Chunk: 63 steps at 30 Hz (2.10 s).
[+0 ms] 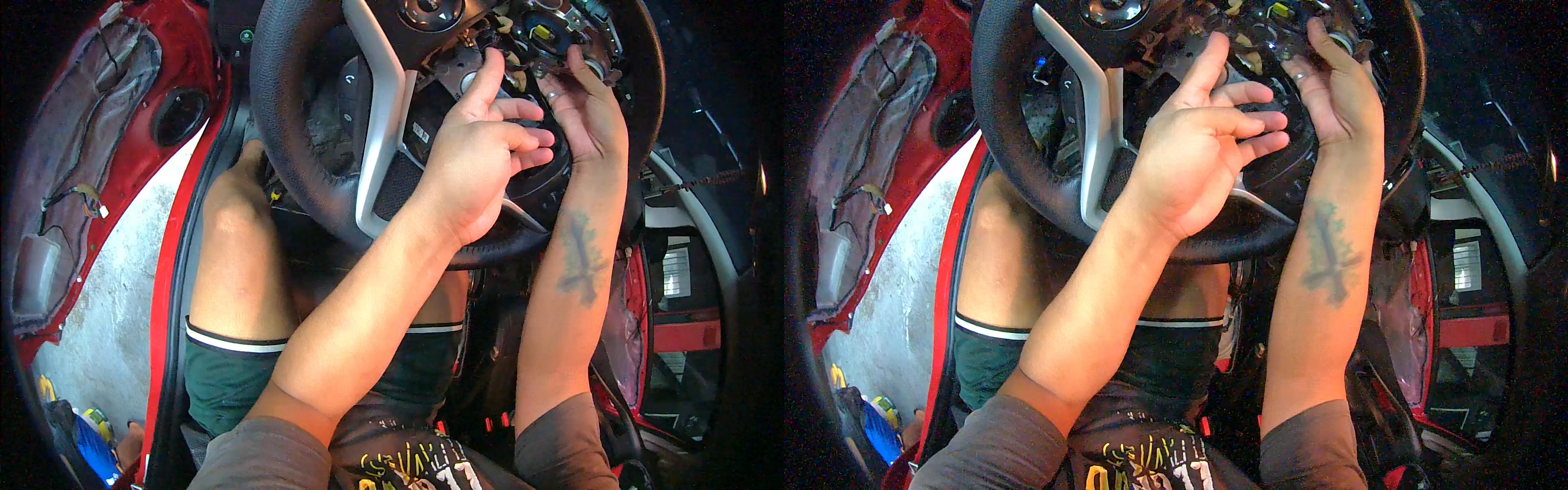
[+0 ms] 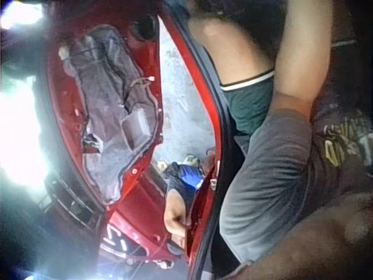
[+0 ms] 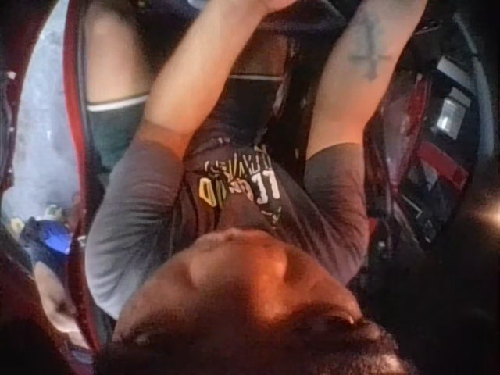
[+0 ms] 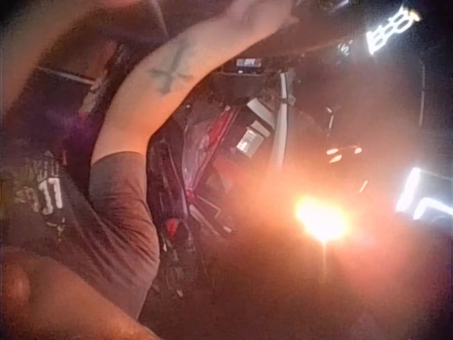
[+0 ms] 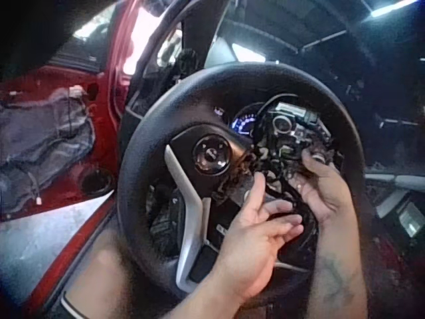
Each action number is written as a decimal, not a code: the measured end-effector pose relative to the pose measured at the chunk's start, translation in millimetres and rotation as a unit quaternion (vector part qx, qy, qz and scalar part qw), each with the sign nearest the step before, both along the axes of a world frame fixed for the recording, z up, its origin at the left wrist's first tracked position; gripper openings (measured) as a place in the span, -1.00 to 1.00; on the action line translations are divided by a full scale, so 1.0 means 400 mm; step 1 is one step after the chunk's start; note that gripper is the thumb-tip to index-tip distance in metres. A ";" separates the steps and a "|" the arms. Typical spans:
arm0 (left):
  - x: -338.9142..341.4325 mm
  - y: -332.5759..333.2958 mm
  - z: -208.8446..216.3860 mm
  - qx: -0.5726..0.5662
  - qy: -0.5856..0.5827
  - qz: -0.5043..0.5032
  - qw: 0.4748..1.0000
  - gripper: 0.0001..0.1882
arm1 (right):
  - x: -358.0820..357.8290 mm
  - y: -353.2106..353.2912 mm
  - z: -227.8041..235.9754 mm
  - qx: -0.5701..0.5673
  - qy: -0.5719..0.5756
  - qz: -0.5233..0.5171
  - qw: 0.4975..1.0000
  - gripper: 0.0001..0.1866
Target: The person uses a socket wrench to loosen the central bolt on the steering wheel. They then disconnect the electrical connectors for the airbag module and remove it. Finally, they detach the steering wheel from the steering column by unscrewing the mounting nut and disconnecting the remaining wiring harnesses.
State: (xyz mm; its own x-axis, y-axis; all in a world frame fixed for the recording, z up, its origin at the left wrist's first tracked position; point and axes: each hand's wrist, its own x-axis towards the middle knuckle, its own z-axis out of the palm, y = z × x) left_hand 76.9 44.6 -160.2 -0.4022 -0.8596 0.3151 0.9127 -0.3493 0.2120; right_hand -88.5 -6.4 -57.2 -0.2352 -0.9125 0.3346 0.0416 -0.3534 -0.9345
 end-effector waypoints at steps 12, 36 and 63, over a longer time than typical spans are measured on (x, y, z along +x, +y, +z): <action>-0.045 0.039 0.108 -0.067 -0.155 0.002 0.986 0.26 | -0.026 0.003 0.015 0.034 0.006 0.013 0.999 -0.54; -0.075 0.071 0.151 0.088 0.269 -0.119 0.952 0.07 | 0.020 0.023 0.006 0.056 0.066 -0.034 0.996 -0.53; -0.048 0.082 0.115 0.067 0.006 -0.070 0.995 0.08 | 0.058 0.033 0.008 0.013 0.066 -0.086 0.994 -0.57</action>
State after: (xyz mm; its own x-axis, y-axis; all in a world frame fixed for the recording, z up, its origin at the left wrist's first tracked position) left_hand 57.6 77.3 -114.3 -0.5175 -0.8303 0.2068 0.8555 -0.4973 0.1439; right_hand -65.2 7.0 -54.2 -0.3435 -0.8716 0.3499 -0.1403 -0.3208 -0.9367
